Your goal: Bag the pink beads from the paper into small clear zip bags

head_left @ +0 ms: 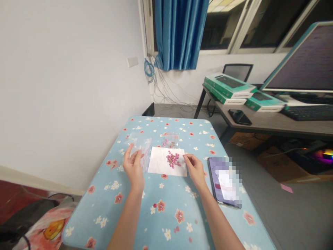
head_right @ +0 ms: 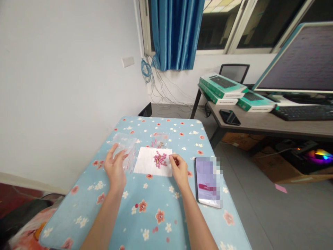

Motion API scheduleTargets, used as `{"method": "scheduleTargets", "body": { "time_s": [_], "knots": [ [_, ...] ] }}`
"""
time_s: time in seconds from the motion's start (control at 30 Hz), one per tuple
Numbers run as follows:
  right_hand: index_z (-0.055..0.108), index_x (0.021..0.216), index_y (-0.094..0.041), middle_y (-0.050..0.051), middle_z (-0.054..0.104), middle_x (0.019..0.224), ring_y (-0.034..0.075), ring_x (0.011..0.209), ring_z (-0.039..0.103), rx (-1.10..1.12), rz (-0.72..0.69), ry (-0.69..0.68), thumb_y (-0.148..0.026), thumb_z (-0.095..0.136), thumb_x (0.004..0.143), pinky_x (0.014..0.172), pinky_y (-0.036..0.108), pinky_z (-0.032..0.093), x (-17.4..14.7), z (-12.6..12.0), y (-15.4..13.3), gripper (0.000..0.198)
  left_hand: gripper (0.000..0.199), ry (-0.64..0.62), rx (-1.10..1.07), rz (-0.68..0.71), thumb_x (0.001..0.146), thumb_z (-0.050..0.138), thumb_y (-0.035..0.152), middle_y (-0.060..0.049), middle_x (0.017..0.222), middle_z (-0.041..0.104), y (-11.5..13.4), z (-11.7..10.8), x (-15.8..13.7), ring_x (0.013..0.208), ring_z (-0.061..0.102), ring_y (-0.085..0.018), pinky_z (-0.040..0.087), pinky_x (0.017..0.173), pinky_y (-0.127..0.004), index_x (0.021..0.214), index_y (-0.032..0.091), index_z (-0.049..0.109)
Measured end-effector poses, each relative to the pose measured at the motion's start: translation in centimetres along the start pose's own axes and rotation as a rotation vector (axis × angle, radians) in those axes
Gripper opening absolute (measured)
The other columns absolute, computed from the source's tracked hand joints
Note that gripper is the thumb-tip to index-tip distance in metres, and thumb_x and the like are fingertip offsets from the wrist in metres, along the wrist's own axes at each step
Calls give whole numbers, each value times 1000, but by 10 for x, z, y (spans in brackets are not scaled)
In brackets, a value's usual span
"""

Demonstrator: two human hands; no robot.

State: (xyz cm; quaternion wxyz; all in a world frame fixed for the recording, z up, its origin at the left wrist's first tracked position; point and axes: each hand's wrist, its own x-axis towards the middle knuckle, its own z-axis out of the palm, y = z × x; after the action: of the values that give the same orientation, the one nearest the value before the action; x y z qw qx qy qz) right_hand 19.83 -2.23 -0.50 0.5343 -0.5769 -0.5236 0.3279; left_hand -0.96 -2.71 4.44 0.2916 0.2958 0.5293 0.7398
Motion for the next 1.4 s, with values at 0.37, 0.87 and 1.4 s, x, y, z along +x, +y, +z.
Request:
{"method": "scheduleTargets", "body": {
  "time_s": [0.37,0.87,1.4],
  "knots": [
    [62,82,-15,2,60,68,14,60,50,-4,-9,-14,-43,53,79,58,26,38,1,1,4,30,25,-11,-106,-391,67,59,13,-4,91,57,-6,-36,28,74,59,-9,52,75,-27,91,17,59],
    [62,79,-16,2,59,67,14,59,50,46,-9,-5,-45,53,78,56,25,39,2,2,4,30,20,-531,649,382,78,56,25,-3,89,59,-1,6,11,70,57,-14,50,67,-27,96,22,61],
    [63,82,-15,3,62,71,14,60,51,10,-33,-16,-45,51,80,58,25,39,3,2,9,32,21,-901,1363,700,87,47,21,-12,110,57,-47,83,31,103,50,-24,40,85,-35,99,15,64]
  ]
}}
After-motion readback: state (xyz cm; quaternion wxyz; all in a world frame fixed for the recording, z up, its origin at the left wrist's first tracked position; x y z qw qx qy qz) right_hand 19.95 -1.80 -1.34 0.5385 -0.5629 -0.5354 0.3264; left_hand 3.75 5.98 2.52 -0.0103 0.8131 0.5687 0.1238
